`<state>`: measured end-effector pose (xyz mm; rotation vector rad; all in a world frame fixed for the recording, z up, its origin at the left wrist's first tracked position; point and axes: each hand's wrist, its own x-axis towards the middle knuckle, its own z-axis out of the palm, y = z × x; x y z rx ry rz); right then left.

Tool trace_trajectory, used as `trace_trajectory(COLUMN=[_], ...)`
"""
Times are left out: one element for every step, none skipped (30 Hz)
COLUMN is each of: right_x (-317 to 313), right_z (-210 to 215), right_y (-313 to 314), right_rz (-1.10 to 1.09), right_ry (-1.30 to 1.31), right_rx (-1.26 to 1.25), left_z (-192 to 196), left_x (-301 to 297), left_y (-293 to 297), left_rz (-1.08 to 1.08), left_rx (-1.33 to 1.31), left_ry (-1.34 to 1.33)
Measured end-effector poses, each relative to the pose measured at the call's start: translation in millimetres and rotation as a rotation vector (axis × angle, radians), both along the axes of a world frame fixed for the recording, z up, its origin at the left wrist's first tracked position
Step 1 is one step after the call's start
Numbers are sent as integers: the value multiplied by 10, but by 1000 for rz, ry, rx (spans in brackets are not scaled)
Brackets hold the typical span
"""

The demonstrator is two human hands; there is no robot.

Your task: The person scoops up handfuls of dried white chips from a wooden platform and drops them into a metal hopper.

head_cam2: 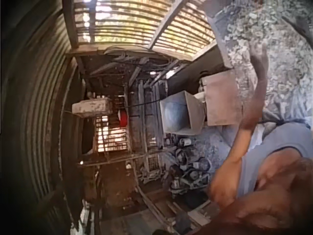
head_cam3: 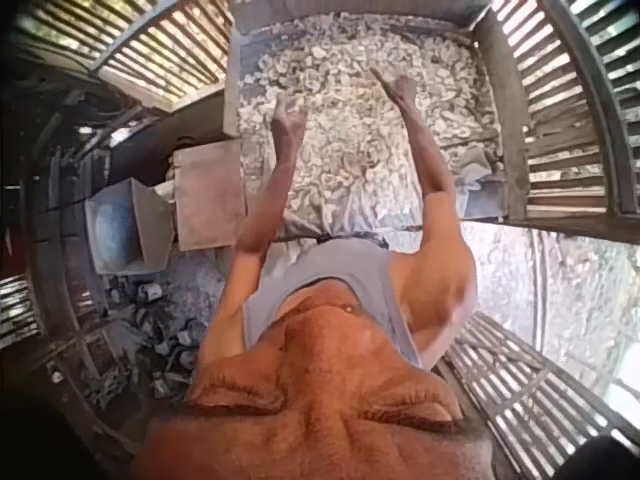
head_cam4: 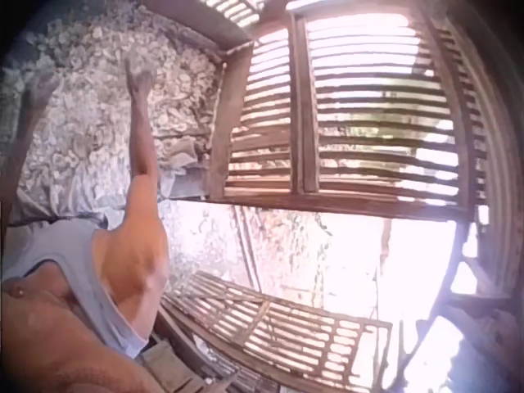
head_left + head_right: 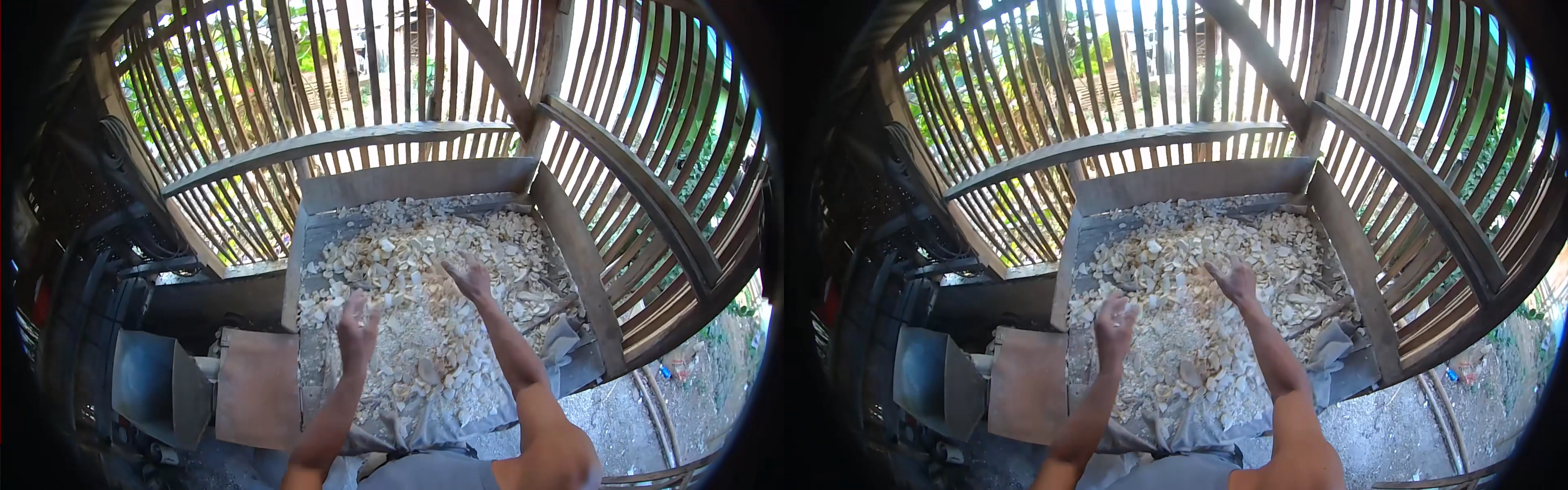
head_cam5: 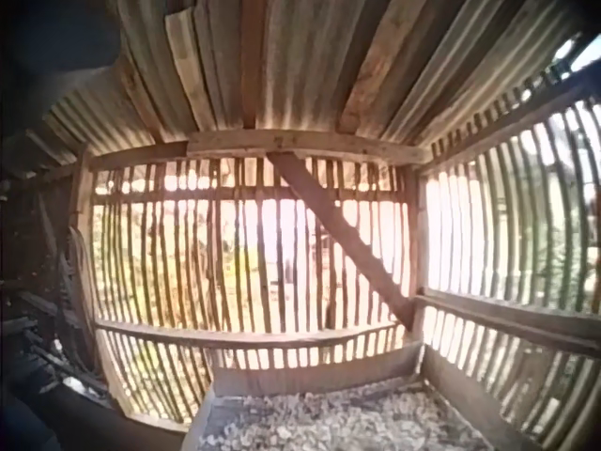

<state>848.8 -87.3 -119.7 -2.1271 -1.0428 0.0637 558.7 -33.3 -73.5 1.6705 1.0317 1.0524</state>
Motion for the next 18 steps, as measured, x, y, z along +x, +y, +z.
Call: trace_trajectory(right_x=[208, 409, 639, 857, 1058, 1148, 1245, 1304, 1394, 1449, 1439, 1440, 1446, 1376, 1336, 1300, 1362, 1410], right_z=[14, 9, -34, -78, -167, -117, -61, -32, -87, -165, -211, -251, -302, -248, -184, -167, -219, -275], right_y=[29, 100, 195, 300, 432, 554, 670, 773, 895, 1009, 1124, 1221, 1269, 1320, 1348, 1405, 1402, 1396], right_rz=[8, 8, 27, 49, 50, 66, 179, 295, 292, 298, 304, 308, 270, 294, 318, 342, 338, 367], right_ry=[-25, -26, -59, -93, -100, -97, -59, -23, -28, -27, -85, -142, -171, -168, -163, -158, -150, -56], right_rx=[-66, -60, -99, -139, -207, -202, -258, -316, -393, -388, -443, -499, -596, -593, -618, -643, -649, -574], left_z=[-211, -382, -478, -600, -764, -792, -809, -813, -831, -855, -843, -840, -835, -834, -892, -959, -924, -914], left_x=[258, 480, 679, 885, 1074, 1174, 1281, 1366, 1477, 1565, 1596, 1614, 1640, 1596, 1606, 1587, 1687, 1756], left_y=[46, 83, 117, 199, 321, 401, 521, 639, 788, 921, 1068, 1191, 1316, 1409, 1496, 1558, 1532, 1512], left_rz=[-14, -27, -34, -34, 30, 102, 123, 141, 185, 228, 226, 235, 150, 77, 85, 101, 105, 101], left_rx=[21, 40, 35, 40, 161, 281, 236, 235, 220, 202, 205, 206, 86, -42, -8, -12, 28, 44], left_ry=[109, 218, 306, 304, 325, 350, 411, 419, 513, 606, 642, 647, 664, 682, 687, 694, 685, 683])
